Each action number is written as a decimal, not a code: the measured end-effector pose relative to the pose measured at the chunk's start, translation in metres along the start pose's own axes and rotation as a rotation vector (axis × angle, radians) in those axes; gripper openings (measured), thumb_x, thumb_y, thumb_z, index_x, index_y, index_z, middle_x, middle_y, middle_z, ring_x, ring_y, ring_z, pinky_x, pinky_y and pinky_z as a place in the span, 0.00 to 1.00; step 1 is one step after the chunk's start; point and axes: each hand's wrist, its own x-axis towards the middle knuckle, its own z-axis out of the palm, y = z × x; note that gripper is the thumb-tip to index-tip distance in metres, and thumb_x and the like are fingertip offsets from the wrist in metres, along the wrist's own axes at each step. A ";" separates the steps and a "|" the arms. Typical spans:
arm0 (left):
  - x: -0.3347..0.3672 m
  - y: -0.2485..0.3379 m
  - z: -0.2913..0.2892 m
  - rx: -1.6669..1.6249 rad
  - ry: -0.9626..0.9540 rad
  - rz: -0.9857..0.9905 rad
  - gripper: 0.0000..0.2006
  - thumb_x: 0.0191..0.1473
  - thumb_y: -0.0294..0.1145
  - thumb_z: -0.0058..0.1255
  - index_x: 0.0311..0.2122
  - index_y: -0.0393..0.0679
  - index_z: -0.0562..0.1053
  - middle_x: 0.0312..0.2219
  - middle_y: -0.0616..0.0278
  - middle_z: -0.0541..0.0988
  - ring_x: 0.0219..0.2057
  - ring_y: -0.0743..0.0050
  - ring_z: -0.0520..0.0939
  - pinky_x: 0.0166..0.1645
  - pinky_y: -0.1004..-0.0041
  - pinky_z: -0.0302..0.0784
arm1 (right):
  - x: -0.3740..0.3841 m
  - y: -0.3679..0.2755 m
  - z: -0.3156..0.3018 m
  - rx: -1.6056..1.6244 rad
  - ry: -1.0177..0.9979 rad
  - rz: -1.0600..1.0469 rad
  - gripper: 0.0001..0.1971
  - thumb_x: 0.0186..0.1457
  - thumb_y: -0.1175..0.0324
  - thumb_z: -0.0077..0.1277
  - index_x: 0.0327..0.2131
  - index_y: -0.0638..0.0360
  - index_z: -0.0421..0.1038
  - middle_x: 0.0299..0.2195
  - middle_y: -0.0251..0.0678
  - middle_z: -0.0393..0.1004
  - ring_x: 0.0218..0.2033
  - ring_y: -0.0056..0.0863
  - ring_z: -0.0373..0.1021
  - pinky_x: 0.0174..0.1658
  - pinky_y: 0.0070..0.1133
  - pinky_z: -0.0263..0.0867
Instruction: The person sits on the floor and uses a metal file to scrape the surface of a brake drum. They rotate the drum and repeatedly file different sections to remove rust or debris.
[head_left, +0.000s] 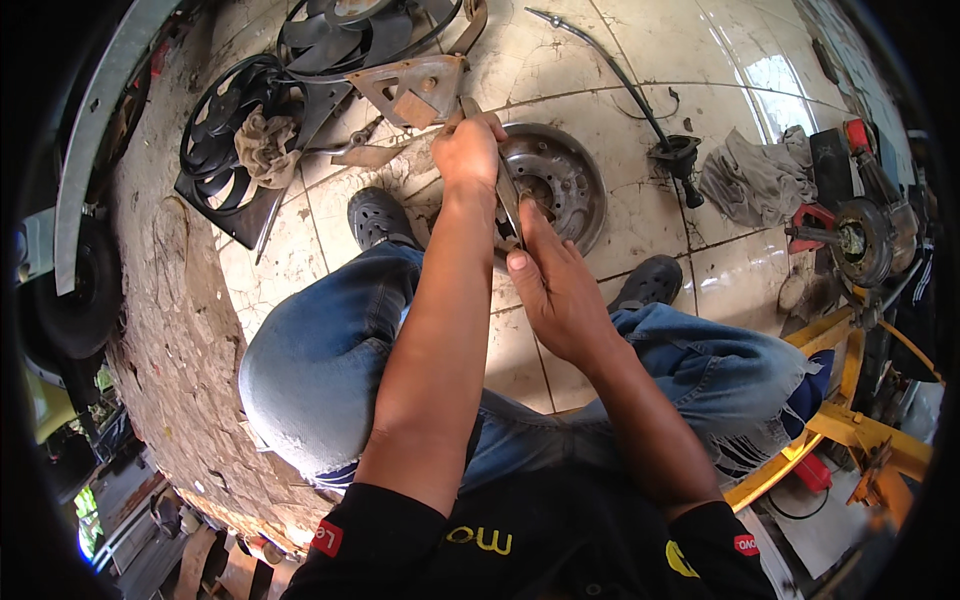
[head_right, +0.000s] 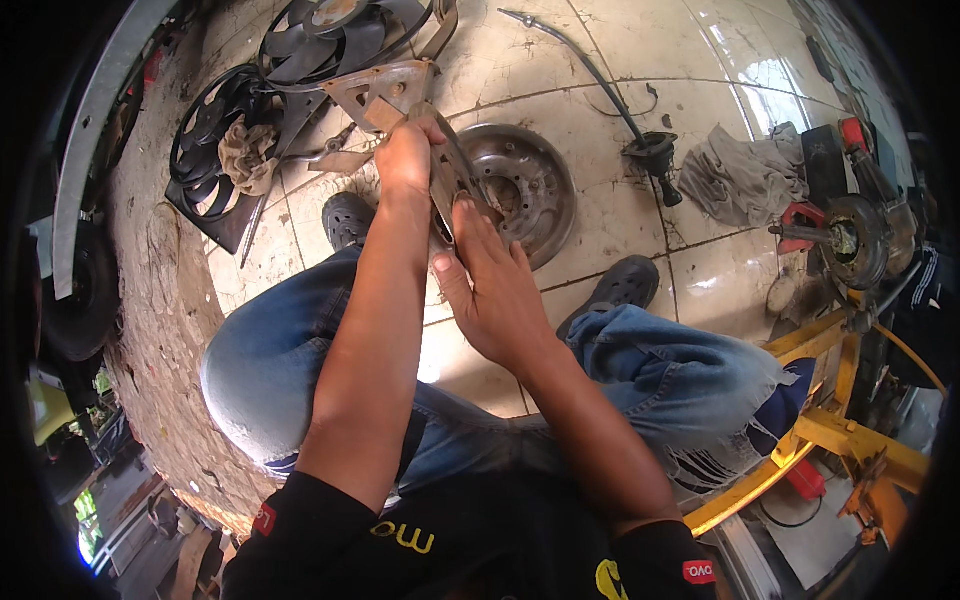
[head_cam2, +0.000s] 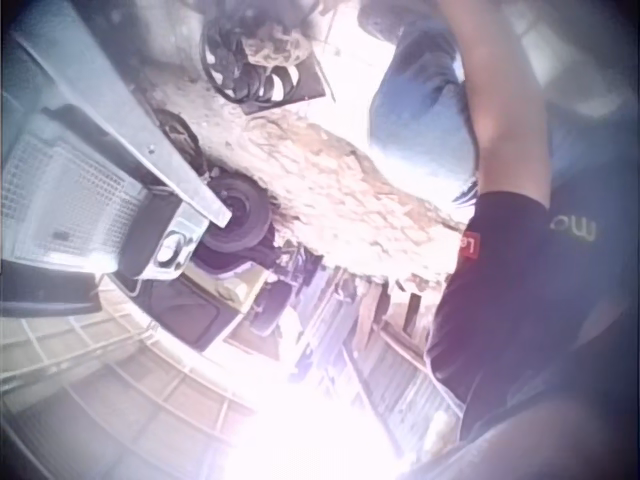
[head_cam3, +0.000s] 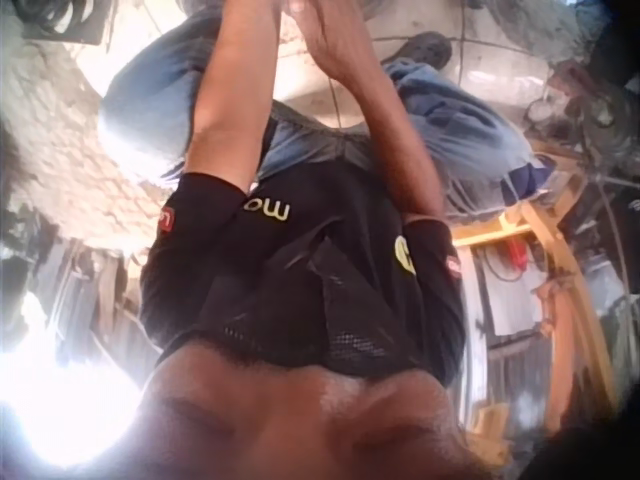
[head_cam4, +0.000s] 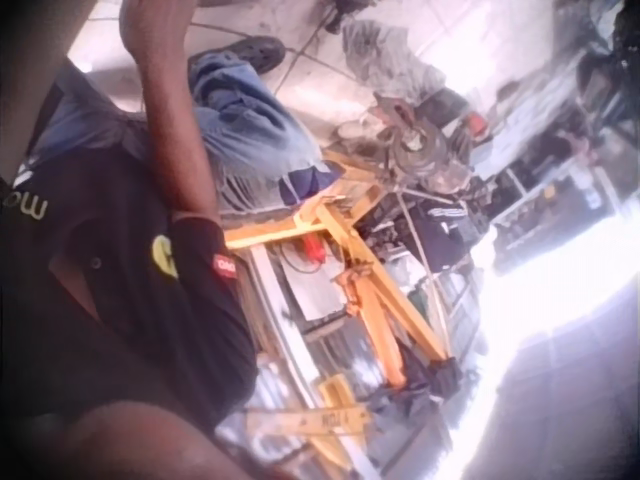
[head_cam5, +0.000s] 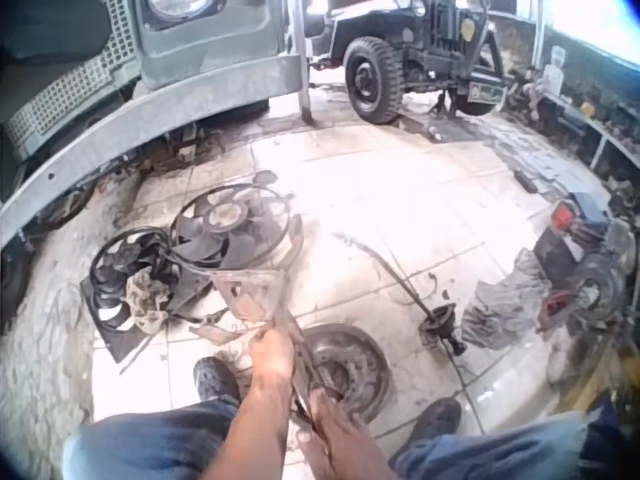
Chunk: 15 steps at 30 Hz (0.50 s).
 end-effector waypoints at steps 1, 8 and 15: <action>-0.001 -0.001 -0.001 0.000 0.009 0.001 0.04 0.34 0.23 0.51 0.18 0.35 0.75 0.21 0.57 0.76 0.27 0.64 0.73 0.35 0.67 0.68 | -0.006 -0.001 0.002 -0.012 -0.005 -0.006 0.34 0.69 0.46 0.31 0.68 0.60 0.48 0.67 0.52 0.52 0.67 0.53 0.51 0.65 0.52 0.46; 0.002 -0.002 0.002 -0.005 -0.002 -0.004 0.04 0.33 0.24 0.52 0.18 0.35 0.75 0.22 0.57 0.76 0.28 0.63 0.74 0.37 0.67 0.68 | 0.006 0.007 0.002 0.022 0.016 -0.003 0.34 0.68 0.47 0.32 0.68 0.61 0.48 0.67 0.53 0.53 0.66 0.55 0.53 0.65 0.52 0.46; -0.001 0.001 -0.001 0.018 -0.032 -0.007 0.07 0.32 0.23 0.52 0.22 0.33 0.75 0.25 0.55 0.76 0.30 0.62 0.74 0.38 0.67 0.68 | -0.008 0.008 0.007 0.008 0.023 0.010 0.34 0.68 0.47 0.33 0.68 0.62 0.48 0.65 0.55 0.56 0.66 0.55 0.52 0.65 0.52 0.46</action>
